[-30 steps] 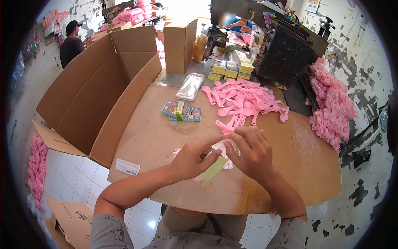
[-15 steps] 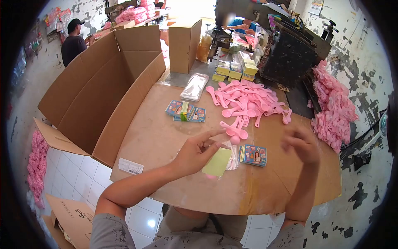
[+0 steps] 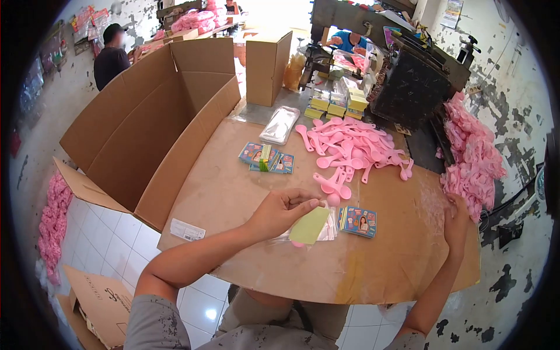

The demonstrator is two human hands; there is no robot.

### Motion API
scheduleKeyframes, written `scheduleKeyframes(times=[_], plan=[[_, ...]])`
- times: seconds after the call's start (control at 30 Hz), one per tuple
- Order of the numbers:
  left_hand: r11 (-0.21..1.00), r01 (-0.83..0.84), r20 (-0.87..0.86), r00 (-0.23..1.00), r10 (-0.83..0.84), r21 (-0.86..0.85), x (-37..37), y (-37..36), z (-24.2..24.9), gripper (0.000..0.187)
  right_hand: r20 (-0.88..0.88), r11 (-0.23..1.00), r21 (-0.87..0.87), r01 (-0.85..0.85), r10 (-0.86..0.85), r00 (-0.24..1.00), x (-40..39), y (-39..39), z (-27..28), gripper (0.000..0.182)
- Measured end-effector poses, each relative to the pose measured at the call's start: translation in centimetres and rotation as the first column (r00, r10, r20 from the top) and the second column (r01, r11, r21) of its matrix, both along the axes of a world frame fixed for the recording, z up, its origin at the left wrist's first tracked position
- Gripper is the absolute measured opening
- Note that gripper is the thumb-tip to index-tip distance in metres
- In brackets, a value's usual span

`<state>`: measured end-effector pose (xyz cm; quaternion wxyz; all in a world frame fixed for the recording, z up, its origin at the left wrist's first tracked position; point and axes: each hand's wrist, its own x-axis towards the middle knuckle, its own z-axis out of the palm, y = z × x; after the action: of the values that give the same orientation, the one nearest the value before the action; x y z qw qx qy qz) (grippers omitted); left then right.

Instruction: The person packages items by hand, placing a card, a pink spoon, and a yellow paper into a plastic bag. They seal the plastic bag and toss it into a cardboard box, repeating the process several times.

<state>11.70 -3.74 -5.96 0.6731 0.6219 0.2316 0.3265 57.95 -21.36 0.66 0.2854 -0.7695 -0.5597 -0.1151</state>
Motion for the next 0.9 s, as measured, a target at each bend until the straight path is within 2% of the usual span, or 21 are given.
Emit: scheduleKeyframes(times=[0.03,0.07,0.1,0.13,0.17,0.2,0.3,0.33,0.37,0.4,0.43,0.47,0.53,0.57,0.6,0.67,0.73,0.77,0.83,0.9], plan=[[1.0,0.005,0.001,1.0,-0.005,-0.028,0.1,0.1,0.0,0.032,-0.349,0.988,-0.05,-0.149,0.123,0.929,0.2,0.9,0.6,0.038],[0.999,0.004,-0.016,1.0,-0.005,-0.032,0.0,0.1,0.0,0.031,-0.657,0.951,-0.046,-0.305,0.201,0.727,0.5,1.6,1.1,0.038],[0.999,0.005,-0.033,0.999,-0.006,-0.038,0.0,0.2,0.0,0.031,-0.878,0.896,0.014,-0.443,0.222,0.423,0.8,1.8,1.3,0.038],[0.999,0.004,-0.048,0.999,-0.006,-0.042,-0.1,0.3,-0.1,0.03,-0.669,0.95,-0.159,-0.27,0.097,0.736,2.0,2.2,0.0,0.037],[1.0,0.014,-0.048,0.999,-0.015,-0.024,-0.1,0.4,-0.3,0.03,-0.357,0.965,-0.26,-0.04,-0.057,0.932,3.7,3.2,-2.2,0.036],[1.0,0.023,-0.045,0.999,-0.023,-0.005,-0.2,0.5,-0.5,0.03,0.01,0.941,-0.268,0.208,-0.214,0.977,4.7,3.8,-3.3,0.035],[0.999,0.021,-0.037,0.999,-0.02,0.027,-0.3,0.8,-0.1,0.029,0.342,0.944,-0.323,0.063,0.054,0.938,3.7,1.8,-1.5,0.035],[1.0,0.018,-0.036,0.999,-0.018,0.025,-0.4,0.6,0.0,0.029,-0.051,0.952,-0.279,-0.127,0.118,0.992,2.0,1.7,0.3,0.036],[1.0,0.006,-0.041,0.999,-0.005,0.007,-0.4,0.3,0.1,0.029,-0.433,0.946,-0.164,-0.279,0.185,0.882,-0.5,2.2,2.6,0.036],[1.0,-0.005,-0.049,0.999,0.004,-0.008,-0.4,0.2,0.4,0.028,-0.739,0.931,0.006,-0.366,0.25,0.626,-1.8,2.5,3.8,0.037],[1.0,-0.014,-0.056,0.998,0.013,-0.018,-0.4,0.2,0.5,0.028,-0.583,0.977,-0.153,-0.145,0.029,0.812,-0.7,3.1,3.0,0.037],[1.0,-0.009,-0.053,0.999,0.007,-0.022,-0.3,0.1,0.4,0.028,-0.37,0.96,-0.258,0.108,-0.201,0.907,0.4,4.2,1.8,0.037],[1.0,-0.009,-0.042,0.999,0.008,-0.024,-0.3,0.3,-0.1,0.028,0.027,0.933,-0.268,0.239,-0.24,0.97,1.3,4.6,0.5,0.037],[1.0,-0.007,-0.05,0.999,0.007,-0.005,-0.3,0.4,-0.3,0.029,0.176,0.958,-0.268,0.105,-0.059,0.983,-1.2,4.0,0.0,0.037],[1.0,-0.005,-0.056,0.998,0.006,0.013,-0.3,0.6,-0.6,0.029,0.318,0.957,-0.29,-0.029,0.125,0.94,-3.8,3.7,-0.2,0.038],[1.0,-0.007,-0.082,0.997,0.009,0.02,-0.1,0.5,-0.6,0.03,0.06,0.899,-0.222,-0.379,0.4,0.915,-9.8,5.0,0.7,0.037],[1.0,-0.011,-0.129,0.992,0.011,0.001,0.0,0.2,0.2,0.03,0.059,0.852,-0.183,-0.49,0.507,0.86,-14.7,6.1,0.6,0.04],[1.0,-0.009,-0.097,0.995,0.008,-0.009,0.1,0.1,0.0,0.031,-0.126,0.808,-0.134,-0.574,0.56,0.819,-16.5,6.6,0.1,0.039],[0.999,-0.012,-0.029,1.0,0.011,-0.029,0.3,-0.2,-0.4,0.031,-0.428,0.729,-0.024,-0.684,0.611,0.666,-19.6,7.6,-1.0,0.038],[1.0,-0.014,-0.053,0.999,0.013,-0.018,0.2,-0.4,-0.2,0.031,-0.647,0.666,0.083,-0.741,0.602,0.468,-21.9,8.4,-2.0,0.037]])
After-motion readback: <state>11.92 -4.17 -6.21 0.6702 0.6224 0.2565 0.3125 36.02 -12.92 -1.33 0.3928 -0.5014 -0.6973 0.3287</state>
